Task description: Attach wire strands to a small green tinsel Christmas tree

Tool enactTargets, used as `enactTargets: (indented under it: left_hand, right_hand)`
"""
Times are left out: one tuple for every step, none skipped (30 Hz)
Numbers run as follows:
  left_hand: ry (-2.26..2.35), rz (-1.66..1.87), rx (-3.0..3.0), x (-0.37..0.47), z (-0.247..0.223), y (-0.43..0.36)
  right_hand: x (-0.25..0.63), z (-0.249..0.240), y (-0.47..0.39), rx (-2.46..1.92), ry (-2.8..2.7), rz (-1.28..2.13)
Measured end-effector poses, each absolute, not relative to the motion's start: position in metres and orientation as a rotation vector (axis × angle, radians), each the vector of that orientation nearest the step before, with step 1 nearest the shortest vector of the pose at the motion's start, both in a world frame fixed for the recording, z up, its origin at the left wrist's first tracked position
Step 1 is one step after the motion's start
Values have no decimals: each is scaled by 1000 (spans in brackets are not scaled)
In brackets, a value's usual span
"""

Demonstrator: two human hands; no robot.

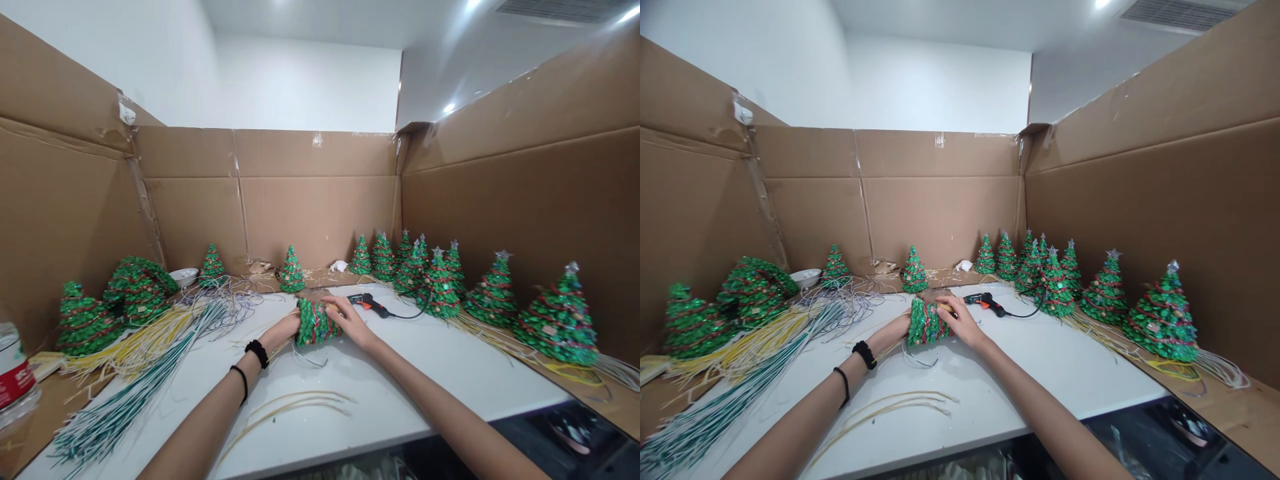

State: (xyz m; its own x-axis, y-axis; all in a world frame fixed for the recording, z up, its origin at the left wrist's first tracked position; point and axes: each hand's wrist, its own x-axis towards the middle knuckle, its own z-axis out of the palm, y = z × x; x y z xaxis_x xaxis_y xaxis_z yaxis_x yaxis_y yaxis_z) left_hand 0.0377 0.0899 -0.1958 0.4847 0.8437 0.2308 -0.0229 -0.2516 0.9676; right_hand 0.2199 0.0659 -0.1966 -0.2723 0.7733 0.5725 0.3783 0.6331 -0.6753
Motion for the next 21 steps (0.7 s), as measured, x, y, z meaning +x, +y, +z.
enactTargets:
  left_hand:
    - [720, 966, 1603, 37, -197, 91]
    - [719, 958, 1590, 37, -198, 91]
    - [725, 953, 1579, 36, -198, 90]
    - [736, 950, 1572, 36, -198, 90]
    - [752, 951, 1567, 35, -198, 89]
    - [769, 955, 1562, 35, -198, 89]
    - [781, 960, 1556, 35, -198, 88]
    - [787, 964, 1546, 34, -198, 87]
    - [786, 961, 1532, 34, -198, 87]
    - [780, 957, 1514, 34, -198, 87]
    - [770, 951, 1497, 34, -198, 87]
    - [758, 947, 1484, 35, -198, 87]
    - [747, 946, 1477, 35, -198, 87]
    - [738, 944, 1476, 35, -198, 87]
    - [731, 942, 1482, 35, -199, 88]
    - [724, 936, 1491, 34, -200, 89]
    - [717, 925, 1498, 34, -200, 90]
    - [711, 907, 1498, 33, -200, 91]
    - [706, 885, 1488, 32, -200, 91]
    - [702, 857, 1469, 31, -198, 91]
    - [697, 824, 1446, 30, -196, 90]
  right_hand:
    - [220, -197, 66, -912, -1886, 503]
    - [220, -197, 67, -905, -1892, 493]
    - [219, -197, 67, -897, -1900, 484]
    - [219, -198, 68, -889, -1906, 475]
    - [219, -198, 69, -881, -1908, 468]
    - [219, -198, 69, -877, -1908, 467]
    - [218, -199, 70, -874, -1903, 468]
    - [218, -199, 71, -872, -1889, 469]
    - [217, -200, 71, -868, -1864, 464]
    - [217, -201, 72, -865, -1824, 451]
    - [217, -202, 72, -865, -1767, 432]
    - [217, -202, 72, -870, -1696, 411]
    - [217, -202, 72, -875, -1618, 395]
    - [218, -202, 72, -874, -1536, 388]
    - [219, -201, 71, -864, -1454, 396]
    - [221, -200, 71, -845, -1376, 416]
    - [222, -198, 71, -820, -1312, 442]
    - [223, -197, 71, -799, -1267, 475]
    - [224, -196, 71, -787, -1241, 512]
    - [224, -195, 71, -787, -1231, 552]
    - [225, -194, 72, -793, -1234, 594]
